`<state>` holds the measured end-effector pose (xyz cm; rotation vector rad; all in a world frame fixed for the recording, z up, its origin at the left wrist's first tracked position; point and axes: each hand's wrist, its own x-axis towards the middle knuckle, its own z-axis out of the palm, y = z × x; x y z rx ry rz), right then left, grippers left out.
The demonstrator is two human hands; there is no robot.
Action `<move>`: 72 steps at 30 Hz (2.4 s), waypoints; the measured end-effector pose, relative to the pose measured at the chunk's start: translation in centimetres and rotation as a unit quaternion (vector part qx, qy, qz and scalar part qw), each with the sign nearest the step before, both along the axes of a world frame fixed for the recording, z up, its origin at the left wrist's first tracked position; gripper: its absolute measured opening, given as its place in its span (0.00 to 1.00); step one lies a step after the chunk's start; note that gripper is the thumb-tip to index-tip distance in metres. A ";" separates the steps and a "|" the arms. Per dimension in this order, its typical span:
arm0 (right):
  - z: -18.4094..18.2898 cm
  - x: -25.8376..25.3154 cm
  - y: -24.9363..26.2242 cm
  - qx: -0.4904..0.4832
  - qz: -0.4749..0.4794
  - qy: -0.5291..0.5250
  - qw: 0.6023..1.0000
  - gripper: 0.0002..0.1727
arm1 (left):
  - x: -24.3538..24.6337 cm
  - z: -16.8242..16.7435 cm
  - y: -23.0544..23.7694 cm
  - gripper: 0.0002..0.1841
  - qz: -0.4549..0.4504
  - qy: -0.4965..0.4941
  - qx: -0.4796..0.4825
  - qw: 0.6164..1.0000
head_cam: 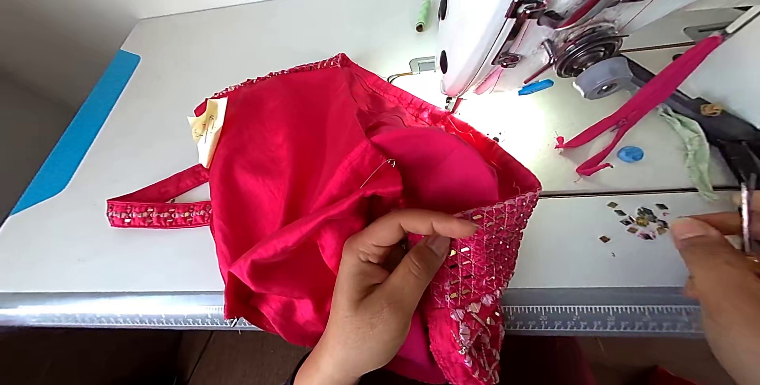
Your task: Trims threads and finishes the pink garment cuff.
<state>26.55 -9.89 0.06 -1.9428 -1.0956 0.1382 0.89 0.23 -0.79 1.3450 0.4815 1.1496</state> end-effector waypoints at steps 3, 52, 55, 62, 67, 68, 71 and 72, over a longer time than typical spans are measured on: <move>1.2 -1.7 -0.2 0.055 0.158 0.162 0.972 0.17 | -0.1 0.1 -0.1 0.13 -0.007 0.003 -0.012 1.000; 0.3 -10.3 -3.1 0.088 0.306 0.208 0.925 0.19 | 0.2 0.6 -0.1 0.13 0.097 -0.024 -0.051 0.994; 0.1 -9.7 -3.4 0.118 0.297 0.253 0.913 0.20 | 0.2 1.2 0.0 0.17 0.085 -0.003 -0.068 0.994; -0.4 -9.0 -3.4 0.131 0.284 0.288 0.905 0.22 | -0.6 2.7 0.5 0.29 0.017 0.032 -0.032 0.999; -1.7 -10.3 -2.8 0.124 0.263 0.288 0.912 0.21 | -0.3 3.1 1.0 0.33 -0.005 -0.016 -0.047 0.999; -1.9 -10.5 -2.7 0.122 0.264 0.279 0.915 0.22 | -0.2 3.1 1.0 0.32 -0.008 -0.033 -0.056 0.998; -1.9 -11.1 -2.2 0.103 0.258 0.259 0.925 0.24 | 0.0 2.7 0.8 0.23 0.008 -0.067 -0.068 0.995; -1.7 -11.3 -2.1 0.099 0.249 0.257 0.928 0.23 | 0.0 2.6 0.6 0.17 0.022 -0.070 -0.076 0.994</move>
